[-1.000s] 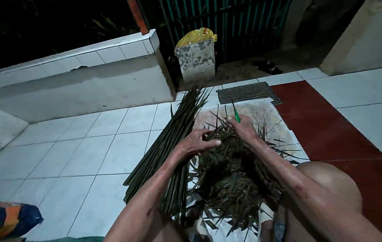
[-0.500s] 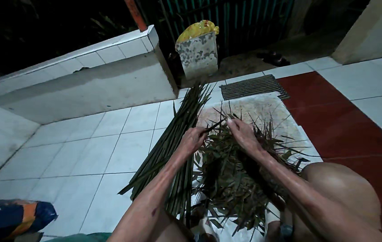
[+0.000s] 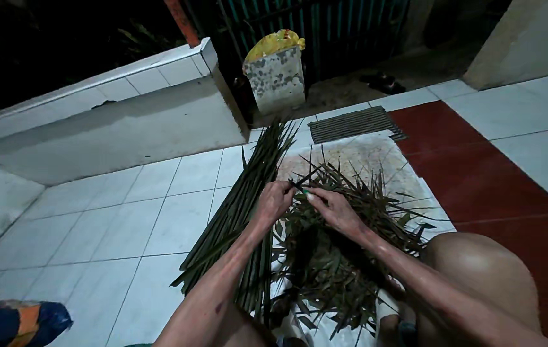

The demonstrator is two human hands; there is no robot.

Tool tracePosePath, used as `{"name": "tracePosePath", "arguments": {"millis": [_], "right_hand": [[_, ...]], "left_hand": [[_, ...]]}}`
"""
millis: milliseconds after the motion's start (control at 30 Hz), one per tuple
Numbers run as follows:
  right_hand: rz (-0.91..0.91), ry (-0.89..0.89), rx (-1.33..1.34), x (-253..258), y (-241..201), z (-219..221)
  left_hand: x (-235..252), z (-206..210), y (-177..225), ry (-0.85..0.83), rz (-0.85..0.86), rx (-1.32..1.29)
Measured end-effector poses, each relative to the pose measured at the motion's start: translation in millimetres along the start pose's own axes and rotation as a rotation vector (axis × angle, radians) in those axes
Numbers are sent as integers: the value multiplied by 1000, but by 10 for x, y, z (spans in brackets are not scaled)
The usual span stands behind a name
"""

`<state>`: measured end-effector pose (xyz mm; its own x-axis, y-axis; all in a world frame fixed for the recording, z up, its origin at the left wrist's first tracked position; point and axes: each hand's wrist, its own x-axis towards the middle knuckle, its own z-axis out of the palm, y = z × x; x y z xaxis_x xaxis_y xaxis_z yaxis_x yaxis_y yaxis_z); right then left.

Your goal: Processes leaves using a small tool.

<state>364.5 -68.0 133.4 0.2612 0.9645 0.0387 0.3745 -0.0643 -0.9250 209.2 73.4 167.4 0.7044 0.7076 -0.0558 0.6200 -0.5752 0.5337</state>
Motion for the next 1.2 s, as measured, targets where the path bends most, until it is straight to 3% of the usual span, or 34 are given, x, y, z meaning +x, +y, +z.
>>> {"name": "tracePosePath", "arguments": {"millis": [533, 700, 933, 1200], "right_hand": [[71, 120, -161, -42, -171, 74], [106, 155, -192, -19, -164, 53], [148, 163, -206, -2, -159, -9], [197, 179, -220, 12, -144, -23]], "left_hand": [[-50, 133, 140, 101, -90, 61], [-87, 231, 179, 163, -41, 85], [-156, 213, 315, 169, -23, 259], [-195, 178, 394, 144, -31, 291]]}}
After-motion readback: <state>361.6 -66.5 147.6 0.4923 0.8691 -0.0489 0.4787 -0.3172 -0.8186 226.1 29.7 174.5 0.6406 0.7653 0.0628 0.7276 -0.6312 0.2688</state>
